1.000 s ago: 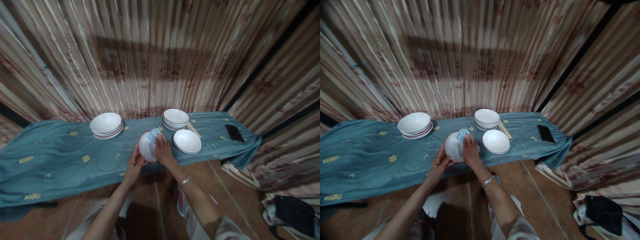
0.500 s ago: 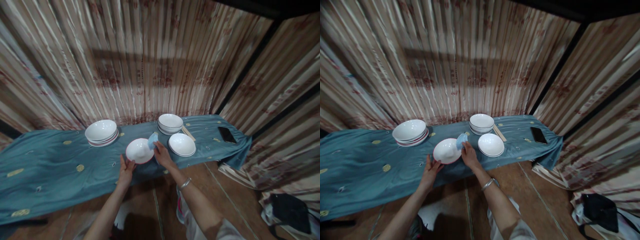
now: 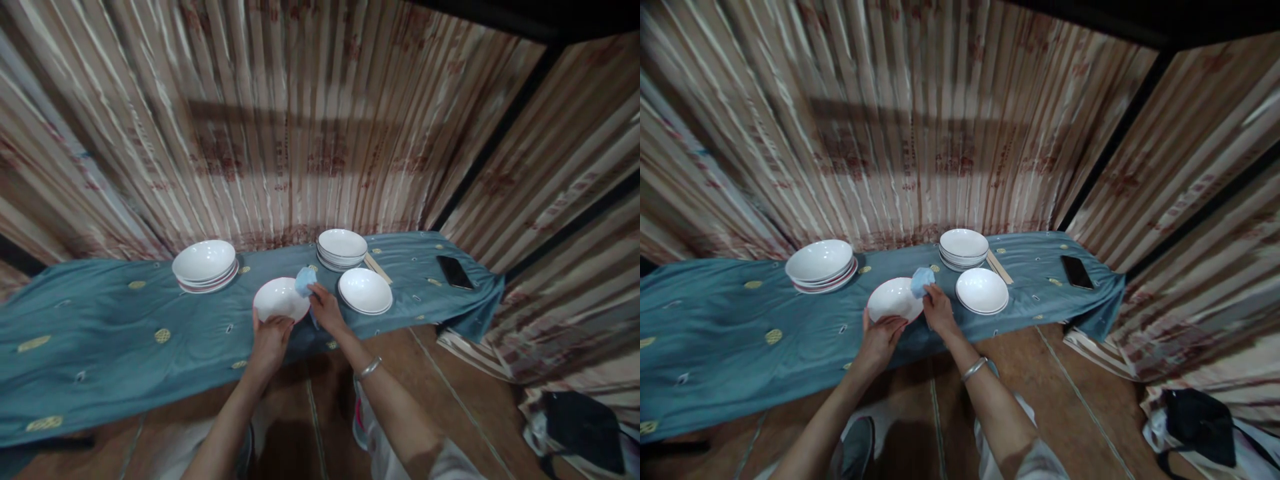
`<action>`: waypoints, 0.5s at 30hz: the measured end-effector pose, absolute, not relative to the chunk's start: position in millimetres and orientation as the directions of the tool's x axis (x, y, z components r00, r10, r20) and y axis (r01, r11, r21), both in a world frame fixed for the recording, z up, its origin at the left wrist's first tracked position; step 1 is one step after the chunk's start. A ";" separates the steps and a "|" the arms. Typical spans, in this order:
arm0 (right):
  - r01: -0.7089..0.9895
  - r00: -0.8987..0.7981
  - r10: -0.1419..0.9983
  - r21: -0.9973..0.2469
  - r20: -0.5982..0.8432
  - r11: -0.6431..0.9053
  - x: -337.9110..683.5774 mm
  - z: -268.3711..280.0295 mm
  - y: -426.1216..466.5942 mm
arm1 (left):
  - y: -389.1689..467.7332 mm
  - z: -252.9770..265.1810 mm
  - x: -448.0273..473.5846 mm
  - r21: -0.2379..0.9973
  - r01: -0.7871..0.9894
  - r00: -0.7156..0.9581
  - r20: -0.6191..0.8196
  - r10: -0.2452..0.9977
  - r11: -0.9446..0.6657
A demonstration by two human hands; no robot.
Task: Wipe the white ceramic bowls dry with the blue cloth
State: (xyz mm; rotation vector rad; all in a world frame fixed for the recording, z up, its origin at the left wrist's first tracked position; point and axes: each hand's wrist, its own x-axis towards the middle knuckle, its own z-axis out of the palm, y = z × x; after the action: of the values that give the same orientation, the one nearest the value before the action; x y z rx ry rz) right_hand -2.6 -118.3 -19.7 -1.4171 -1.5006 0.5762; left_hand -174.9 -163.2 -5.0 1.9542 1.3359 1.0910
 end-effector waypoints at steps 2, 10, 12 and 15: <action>0.412 0.169 0.934 -0.883 0.315 0.224 -1.2 -18.5 -116.8 | -162.5 -1.9 -174.0 0.780 0.503 0.184 0.325 0.928 -0.373; 0.215 0.287 0.888 -0.928 0.359 0.305 4.5 0.3 -114.9 | -151.6 16.1 -185.7 0.906 0.336 -0.059 0.295 0.954 -0.259; 0.251 0.271 0.881 -0.912 0.388 0.324 0.8 9.3 -120.0 | -149.8 18.8 -189.6 0.955 0.233 -0.118 0.214 0.970 -0.183; 0.390 0.175 0.869 -0.843 0.463 0.370 -14.7 24.9 -133.9 | -150.6 21.8 -191.2 0.998 -0.042 -0.186 0.030 0.982 -0.038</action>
State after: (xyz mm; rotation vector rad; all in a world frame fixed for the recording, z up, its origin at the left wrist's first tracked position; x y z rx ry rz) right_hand -14.7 -133.9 24.9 -1.2223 -1.4268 0.4998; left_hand -191.2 -150.6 21.8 1.1064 1.2945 1.3922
